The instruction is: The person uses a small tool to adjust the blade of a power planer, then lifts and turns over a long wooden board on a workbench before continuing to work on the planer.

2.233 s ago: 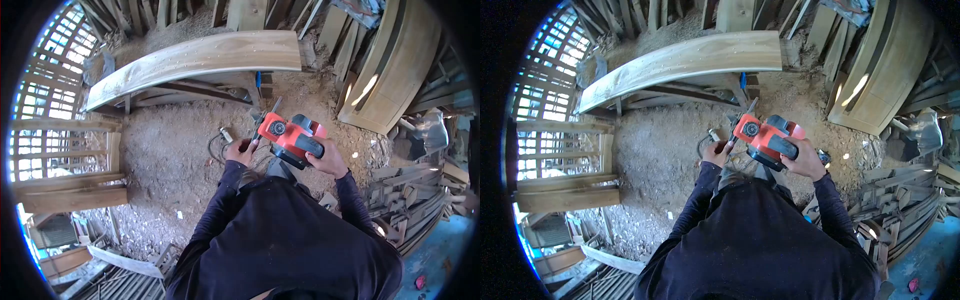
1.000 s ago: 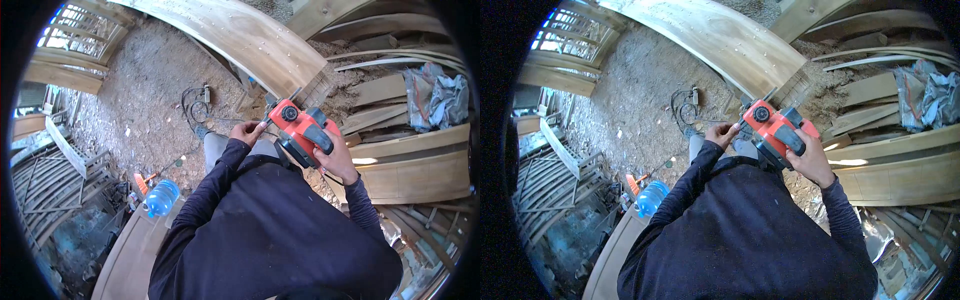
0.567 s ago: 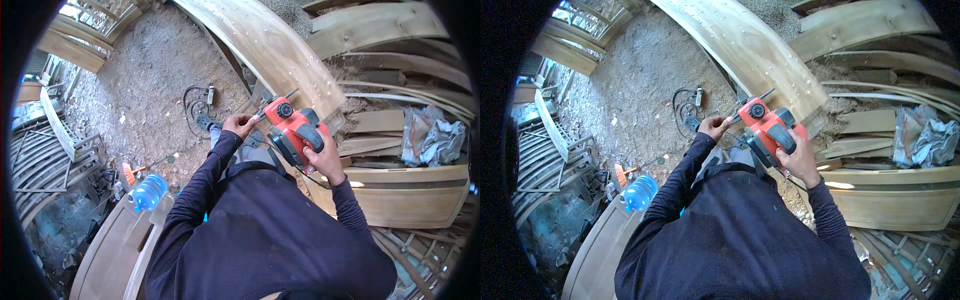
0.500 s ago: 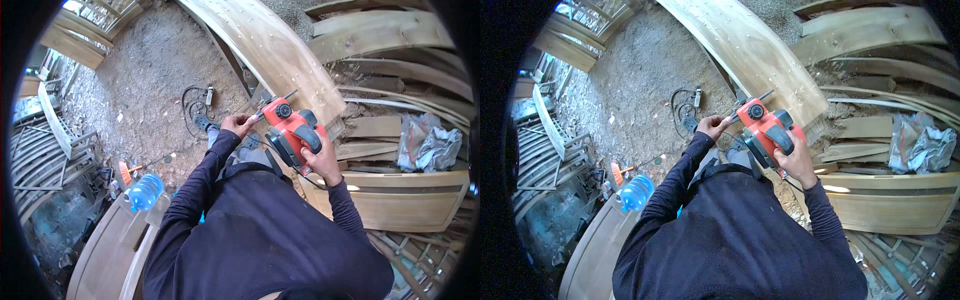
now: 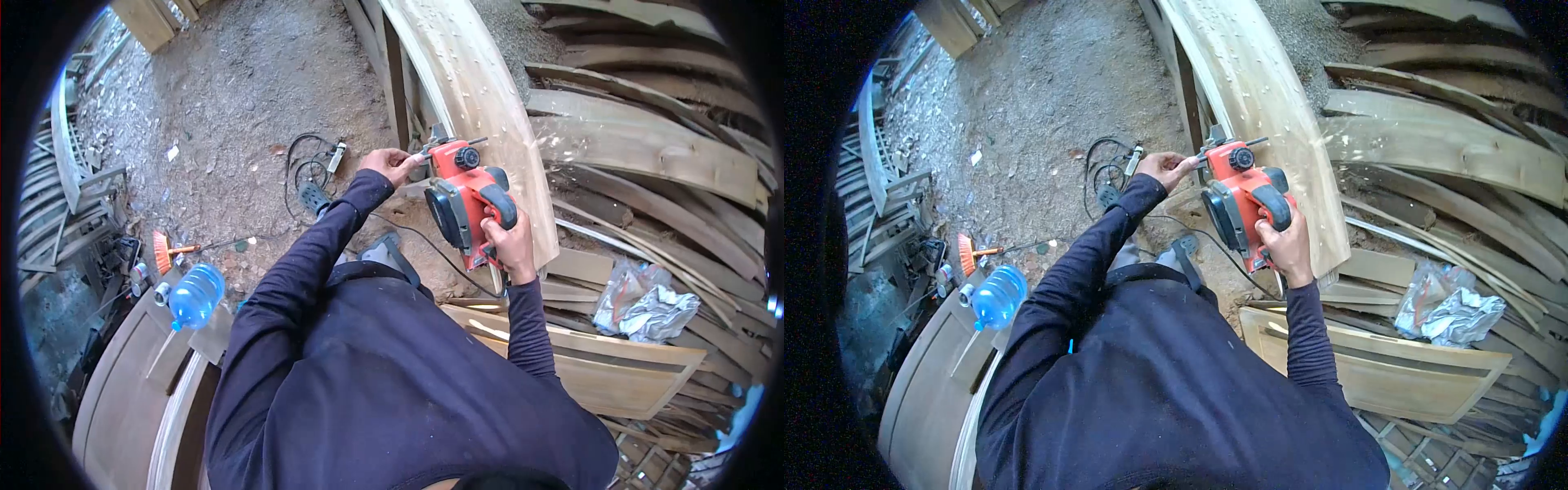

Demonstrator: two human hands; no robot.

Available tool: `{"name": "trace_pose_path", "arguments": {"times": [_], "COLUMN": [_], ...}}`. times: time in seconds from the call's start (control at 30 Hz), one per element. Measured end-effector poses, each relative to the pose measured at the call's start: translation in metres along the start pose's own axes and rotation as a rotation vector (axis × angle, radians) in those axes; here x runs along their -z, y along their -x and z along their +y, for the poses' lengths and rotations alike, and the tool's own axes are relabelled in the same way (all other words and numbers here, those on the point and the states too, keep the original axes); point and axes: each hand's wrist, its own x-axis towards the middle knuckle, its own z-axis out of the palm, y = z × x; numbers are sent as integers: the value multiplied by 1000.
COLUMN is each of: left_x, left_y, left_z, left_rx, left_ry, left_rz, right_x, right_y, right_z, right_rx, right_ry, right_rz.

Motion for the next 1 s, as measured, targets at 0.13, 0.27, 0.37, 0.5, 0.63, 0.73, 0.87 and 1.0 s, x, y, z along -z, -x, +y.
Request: {"name": "trace_pose_path", "arguments": {"times": [0.13,0.27,0.37,0.5,0.63,0.73,0.87,1.0], "left_x": [33,56,75,89,113,128,159,190], "left_y": [-16,-60,-71,-124,-146,-184,-212,-254], "left_z": [3,7,13,10,19,20,26,29], "left_rx": [-52,-18,-43,-11,3,41,43,52], "left_ry": [10,-54,-42,-51,-58,-82,-29,1], "left_rz": [83,112,182,209,222,242,286,328], "right_x": [-22,-36,-49,-57,-71,-81,-99,-118], "right_y": [-20,-67,-85,-141,-166,-211,-246,-290], "right_z": [-36,-56,-76,-84,-109,-115,-135,-155], "right_rx": [-45,-72,-49,-77,-68,-97,-62,-70], "right_ry": [-61,-158,-179,-208,-194,-201,-192,-217], "right_rz": [9,-24,-6,-23,-23,-35,-34,-35]}}
